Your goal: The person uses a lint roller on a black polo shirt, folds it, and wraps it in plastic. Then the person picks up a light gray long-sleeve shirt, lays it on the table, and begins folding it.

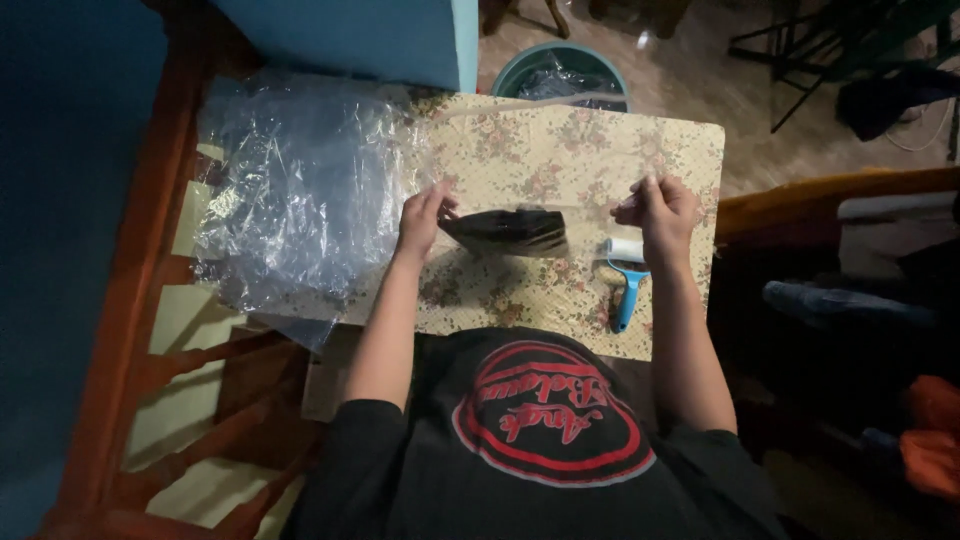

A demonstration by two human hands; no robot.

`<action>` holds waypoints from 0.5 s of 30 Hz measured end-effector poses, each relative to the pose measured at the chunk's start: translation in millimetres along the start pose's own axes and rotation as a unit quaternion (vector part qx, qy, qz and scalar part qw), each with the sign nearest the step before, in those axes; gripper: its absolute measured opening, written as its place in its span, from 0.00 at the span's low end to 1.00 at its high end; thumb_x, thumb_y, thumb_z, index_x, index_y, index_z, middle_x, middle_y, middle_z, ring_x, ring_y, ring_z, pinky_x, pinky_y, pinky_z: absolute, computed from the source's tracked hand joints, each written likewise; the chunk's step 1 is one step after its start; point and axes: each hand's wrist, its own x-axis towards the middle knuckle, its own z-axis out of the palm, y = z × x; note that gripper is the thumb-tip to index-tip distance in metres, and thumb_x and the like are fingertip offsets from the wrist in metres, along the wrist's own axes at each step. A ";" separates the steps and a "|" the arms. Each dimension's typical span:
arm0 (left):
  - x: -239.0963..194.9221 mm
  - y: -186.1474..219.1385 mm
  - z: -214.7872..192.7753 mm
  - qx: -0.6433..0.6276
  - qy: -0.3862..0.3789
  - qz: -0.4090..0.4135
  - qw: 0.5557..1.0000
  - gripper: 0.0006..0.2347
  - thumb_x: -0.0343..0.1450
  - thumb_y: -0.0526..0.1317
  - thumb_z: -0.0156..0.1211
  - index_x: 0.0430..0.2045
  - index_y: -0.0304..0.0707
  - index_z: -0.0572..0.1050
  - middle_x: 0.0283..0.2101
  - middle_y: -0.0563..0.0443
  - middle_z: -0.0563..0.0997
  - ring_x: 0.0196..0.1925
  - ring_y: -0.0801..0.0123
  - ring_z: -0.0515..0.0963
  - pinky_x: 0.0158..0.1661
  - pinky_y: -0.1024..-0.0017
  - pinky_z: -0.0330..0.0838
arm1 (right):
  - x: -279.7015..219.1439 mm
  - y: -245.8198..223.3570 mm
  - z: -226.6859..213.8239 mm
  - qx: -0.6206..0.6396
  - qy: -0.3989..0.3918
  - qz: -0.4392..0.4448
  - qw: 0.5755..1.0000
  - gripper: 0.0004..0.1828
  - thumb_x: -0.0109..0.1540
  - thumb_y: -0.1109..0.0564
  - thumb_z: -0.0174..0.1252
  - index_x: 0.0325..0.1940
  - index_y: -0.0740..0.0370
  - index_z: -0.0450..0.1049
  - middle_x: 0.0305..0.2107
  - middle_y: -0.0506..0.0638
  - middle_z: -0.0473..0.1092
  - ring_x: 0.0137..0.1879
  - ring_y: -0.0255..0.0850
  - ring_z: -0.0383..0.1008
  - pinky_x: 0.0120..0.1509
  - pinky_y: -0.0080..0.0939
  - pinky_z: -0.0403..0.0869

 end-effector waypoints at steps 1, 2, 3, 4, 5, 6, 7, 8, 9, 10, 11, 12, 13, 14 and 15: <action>4.5 -10.5 -2.1 0.000 0.001 -0.002 1.000 0.14 0.78 0.46 0.53 0.30 0.39 0.82 0.28 0.47 0.84 0.29 0.67 0.84 0.32 0.75 0.76 | 1.2 9.5 -1.6 -0.001 -0.001 0.002 1.000 0.13 0.74 0.57 0.50 0.39 0.67 0.73 0.21 0.57 0.73 0.28 0.41 0.80 0.36 0.41 0.83; 10.1 -20.3 -4.7 0.012 -0.006 -0.016 1.000 0.15 0.79 0.46 0.52 0.28 0.38 0.82 0.26 0.47 0.84 0.27 0.68 0.84 0.29 0.77 0.74 | 2.8 19.0 -2.4 -0.009 0.008 0.022 1.000 0.13 0.73 0.56 0.51 0.38 0.66 0.73 0.20 0.57 0.72 0.27 0.41 0.80 0.34 0.41 0.82; 15.6 -30.0 -7.1 0.025 -0.013 -0.029 0.999 0.17 0.79 0.46 0.51 0.26 0.37 0.83 0.24 0.46 0.83 0.26 0.68 0.84 0.26 0.79 0.73 | 4.3 28.4 -3.5 -0.018 0.018 0.042 0.999 0.13 0.72 0.54 0.53 0.38 0.66 0.73 0.19 0.57 0.71 0.25 0.42 0.79 0.33 0.40 0.82; 14.8 -31.5 -7.2 0.025 -0.013 -0.029 0.999 0.17 0.79 0.46 0.51 0.26 0.37 0.83 0.24 0.46 0.83 0.26 0.68 0.84 0.26 0.79 0.73 | 11.1 46.9 -8.9 -0.017 0.018 0.042 0.999 0.13 0.72 0.54 0.53 0.38 0.66 0.73 0.19 0.57 0.71 0.25 0.42 0.79 0.33 0.40 0.82; 14.0 -32.9 -6.9 0.044 -0.013 -0.036 0.998 0.16 0.78 0.47 0.54 0.25 0.39 0.84 0.23 0.47 0.83 0.26 0.68 0.83 0.28 0.77 0.74 | 18.2 65.3 -14.7 -0.031 0.018 0.031 0.999 0.12 0.72 0.55 0.55 0.38 0.67 0.73 0.18 0.56 0.70 0.24 0.42 0.78 0.31 0.39 0.81; 14.3 -34.0 -5.6 0.063 -0.014 -0.043 0.997 0.16 0.76 0.48 0.57 0.24 0.40 0.85 0.23 0.47 0.83 0.27 0.68 0.83 0.30 0.75 0.75 | 25.4 83.6 -21.2 -0.045 0.020 0.019 0.999 0.12 0.72 0.56 0.56 0.39 0.67 0.74 0.16 0.56 0.69 0.23 0.41 0.77 0.29 0.38 0.79; 13.5 -29.4 -2.3 0.064 -0.016 -0.042 0.997 0.16 0.76 0.48 0.57 0.24 0.40 0.85 0.23 0.47 0.83 0.27 0.68 0.83 0.30 0.75 0.75 | 23.5 76.4 -21.2 -0.044 0.021 0.019 0.999 0.12 0.72 0.56 0.56 0.39 0.67 0.74 0.16 0.56 0.69 0.23 0.41 0.77 0.29 0.38 0.79; 10.7 -25.2 0.0 0.063 -0.020 -0.042 0.997 0.16 0.77 0.47 0.55 0.24 0.39 0.85 0.21 0.48 0.82 0.26 0.70 0.82 0.30 0.77 0.75 | 19.6 69.9 -21.2 -0.043 0.019 0.033 0.998 0.13 0.72 0.53 0.56 0.41 0.66 0.74 0.17 0.55 0.69 0.23 0.40 0.77 0.29 0.35 0.79; 7.9 -21.1 2.1 0.062 -0.024 -0.041 0.997 0.17 0.77 0.46 0.54 0.24 0.37 0.85 0.19 0.49 0.81 0.25 0.72 0.80 0.30 0.79 0.74 | 15.6 63.5 -21.1 -0.042 0.017 0.046 0.998 0.14 0.73 0.50 0.56 0.43 0.65 0.74 0.17 0.53 0.69 0.24 0.38 0.77 0.29 0.33 0.79; 8.7 -18.9 1.4 0.063 -0.025 -0.042 0.997 0.17 0.77 0.46 0.54 0.24 0.37 0.85 0.19 0.49 0.81 0.25 0.72 0.80 0.30 0.79 0.74 | 16.7 62.4 -22.5 -0.041 0.018 0.047 0.998 0.14 0.73 0.50 0.56 0.43 0.65 0.74 0.17 0.53 0.69 0.24 0.38 0.77 0.29 0.33 0.79; 9.5 -16.6 0.7 0.068 -0.031 -0.042 0.996 0.17 0.77 0.47 0.53 0.25 0.38 0.85 0.18 0.49 0.81 0.24 0.72 0.80 0.29 0.79 0.74 | 17.9 61.2 -23.9 -0.051 0.011 0.040 0.998 0.15 0.72 0.48 0.58 0.45 0.64 0.74 0.18 0.55 0.70 0.25 0.40 0.78 0.30 0.34 0.79; 10.5 -14.3 0.9 0.073 -0.037 -0.043 0.996 0.18 0.77 0.48 0.53 0.26 0.38 0.86 0.18 0.49 0.82 0.23 0.73 0.80 0.27 0.79 0.73 | 19.6 59.8 -26.0 -0.061 0.003 0.032 0.998 0.16 0.72 0.46 0.60 0.47 0.62 0.75 0.19 0.56 0.71 0.25 0.41 0.78 0.32 0.35 0.79; 14.2 -20.5 0.5 0.074 -0.038 -0.043 0.996 0.18 0.77 0.48 0.53 0.26 0.38 0.86 0.18 0.49 0.82 0.23 0.73 0.80 0.27 0.79 0.73 | 24.9 67.0 -32.2 -0.060 0.004 0.033 0.998 0.16 0.72 0.46 0.60 0.47 0.62 0.75 0.19 0.56 0.71 0.25 0.41 0.78 0.32 0.35 0.79; 18.0 -26.5 -0.5 0.095 -0.038 -0.043 0.994 0.17 0.77 0.48 0.53 0.27 0.38 0.86 0.18 0.48 0.82 0.24 0.71 0.82 0.30 0.78 0.74 | 30.4 74.0 -37.7 -0.077 0.005 0.017 0.997 0.15 0.72 0.49 0.61 0.40 0.63 0.75 0.18 0.56 0.70 0.25 0.41 0.78 0.31 0.36 0.79; 21.8 -32.6 -1.6 0.116 -0.038 -0.044 0.992 0.17 0.77 0.48 0.53 0.28 0.39 0.86 0.18 0.47 0.82 0.26 0.69 0.83 0.32 0.77 0.74 | 35.7 81.1 -43.1 -0.093 0.006 0.001 0.996 0.17 0.72 0.52 0.62 0.32 0.64 0.75 0.17 0.57 0.70 0.25 0.42 0.78 0.31 0.37 0.79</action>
